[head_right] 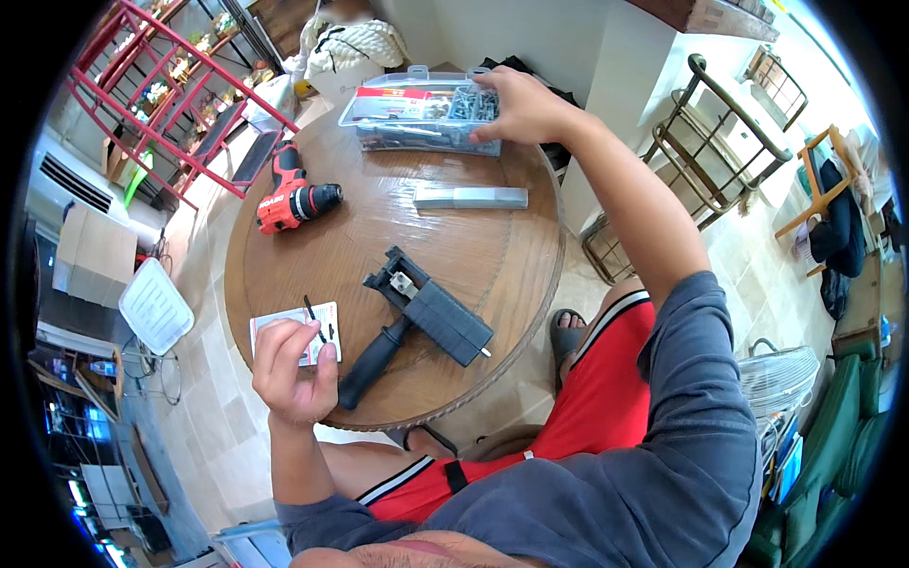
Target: The person unboxes a package of saw blades and inserts one into a handheld power tool assembly by hand.
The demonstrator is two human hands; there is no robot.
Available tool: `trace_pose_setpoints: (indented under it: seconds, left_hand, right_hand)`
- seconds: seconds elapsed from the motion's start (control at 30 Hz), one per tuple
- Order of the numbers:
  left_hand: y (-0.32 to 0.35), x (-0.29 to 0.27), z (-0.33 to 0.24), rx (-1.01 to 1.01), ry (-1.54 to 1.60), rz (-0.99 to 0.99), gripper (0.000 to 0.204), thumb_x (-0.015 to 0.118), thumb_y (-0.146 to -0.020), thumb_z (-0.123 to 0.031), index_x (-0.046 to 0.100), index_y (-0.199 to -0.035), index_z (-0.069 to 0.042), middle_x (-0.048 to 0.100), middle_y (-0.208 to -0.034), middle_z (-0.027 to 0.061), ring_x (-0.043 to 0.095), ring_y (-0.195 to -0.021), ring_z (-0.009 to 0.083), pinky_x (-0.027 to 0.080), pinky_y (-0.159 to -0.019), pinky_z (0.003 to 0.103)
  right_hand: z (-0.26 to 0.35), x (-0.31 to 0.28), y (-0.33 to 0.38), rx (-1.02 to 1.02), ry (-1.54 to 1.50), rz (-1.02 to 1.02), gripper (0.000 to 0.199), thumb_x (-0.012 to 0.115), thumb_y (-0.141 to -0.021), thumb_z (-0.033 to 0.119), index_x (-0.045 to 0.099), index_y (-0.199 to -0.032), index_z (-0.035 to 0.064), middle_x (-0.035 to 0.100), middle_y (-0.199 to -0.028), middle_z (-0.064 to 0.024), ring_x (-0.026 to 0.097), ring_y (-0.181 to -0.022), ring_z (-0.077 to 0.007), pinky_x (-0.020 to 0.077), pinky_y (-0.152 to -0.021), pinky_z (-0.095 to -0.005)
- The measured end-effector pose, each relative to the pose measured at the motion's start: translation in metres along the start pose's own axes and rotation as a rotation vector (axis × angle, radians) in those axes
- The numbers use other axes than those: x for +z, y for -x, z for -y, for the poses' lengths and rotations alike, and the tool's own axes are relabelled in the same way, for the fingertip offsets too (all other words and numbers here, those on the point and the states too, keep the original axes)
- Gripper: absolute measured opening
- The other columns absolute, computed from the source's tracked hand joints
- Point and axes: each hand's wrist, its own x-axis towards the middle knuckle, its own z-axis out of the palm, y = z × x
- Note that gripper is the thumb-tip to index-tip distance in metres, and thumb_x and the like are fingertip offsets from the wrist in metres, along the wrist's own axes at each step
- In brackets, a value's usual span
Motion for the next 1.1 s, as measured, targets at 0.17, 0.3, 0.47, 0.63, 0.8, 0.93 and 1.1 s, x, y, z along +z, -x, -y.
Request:
trace_pose_setpoints:
  seconds: [0.17,0.3,0.47,0.63,0.8,0.93,1.1]
  left_hand:
    - [-0.001,-0.002,0.007,0.028,-0.017,0.027,0.027,0.082,-0.083,-0.004,0.076,-0.109,0.002,0.070,-0.099,0.0163,0.068,-0.087,0.0349,0.056,-0.080,0.043]
    - [0.003,0.002,0.009,0.018,0.002,0.025,0.027,0.083,-0.082,-0.004,0.077,-0.107,0.001,0.070,-0.099,0.0152,0.068,-0.087,0.0351,0.056,-0.079,0.044]
    - [0.000,0.006,0.014,0.035,0.064,-0.010,0.029,0.085,-0.080,-0.006,0.077,-0.107,0.002,0.069,-0.099,0.0138,0.067,-0.086,0.0346,0.055,-0.077,0.044]
    - [-0.004,0.000,0.015,0.058,0.055,-0.061,0.029,0.085,-0.080,-0.005,0.077,-0.107,0.002,0.069,-0.098,0.0141,0.067,-0.084,0.0338,0.055,-0.075,0.043]
    - [-0.006,-0.001,0.013,0.091,0.075,-0.084,0.028,0.085,-0.079,-0.004,0.076,-0.106,0.001,0.070,-0.096,0.0127,0.067,-0.084,0.0330,0.056,-0.074,0.043]
    - [-0.004,-0.003,0.014,0.096,0.069,-0.081,0.030,0.086,-0.079,-0.004,0.076,-0.106,0.000,0.070,-0.098,0.0119,0.068,-0.085,0.0327,0.056,-0.075,0.043]
    - [-0.004,0.002,0.013,0.118,0.083,-0.086,0.030,0.086,-0.078,-0.004,0.075,-0.106,-0.001,0.069,-0.098,0.0118,0.069,-0.086,0.0326,0.057,-0.075,0.043]
  right_hand:
    - [-0.009,-0.020,0.033,-0.078,-0.090,0.086,0.099,0.096,-0.076,0.035,0.055,-0.158,-0.0010,0.060,-0.152,-0.0205,0.055,-0.147,-0.0377,0.0423,-0.125,-0.0454]
    - [0.017,-0.029,0.046,-0.149,0.107,0.044,0.104,0.095,-0.077,0.046,0.053,-0.161,0.0027,0.058,-0.156,-0.0221,0.055,-0.147,-0.0383,0.0452,-0.124,-0.0481]
    - [0.093,-0.020,0.009,-0.314,0.020,0.172,0.046,0.078,-0.101,0.036,0.074,-0.130,0.0000,0.074,-0.128,-0.0205,0.071,-0.116,-0.0327,0.0562,-0.103,-0.0488]
    - [0.140,-0.001,-0.001,-0.127,0.356,0.391,0.039,0.079,-0.097,0.026,0.075,-0.122,-0.0040,0.077,-0.115,-0.0271,0.074,-0.108,-0.0419,0.0581,-0.097,-0.0460]
    - [0.118,0.006,-0.006,-0.076,0.262,0.419,0.037,0.077,-0.092,0.021,0.073,-0.115,-0.0079,0.076,-0.110,-0.0284,0.073,-0.106,-0.0447,0.0571,-0.095,-0.0484]
    - [0.125,0.016,-0.008,0.035,0.259,0.386,0.041,0.076,-0.090,0.025,0.072,-0.113,-0.0086,0.074,-0.108,-0.0300,0.071,-0.106,-0.0454,0.0561,-0.095,-0.0499]
    - [0.125,0.024,-0.008,0.058,0.210,0.288,0.040,0.077,-0.092,0.032,0.070,-0.102,-0.0054,0.074,-0.104,-0.0276,0.071,-0.102,-0.0435,0.0551,-0.090,-0.0495]
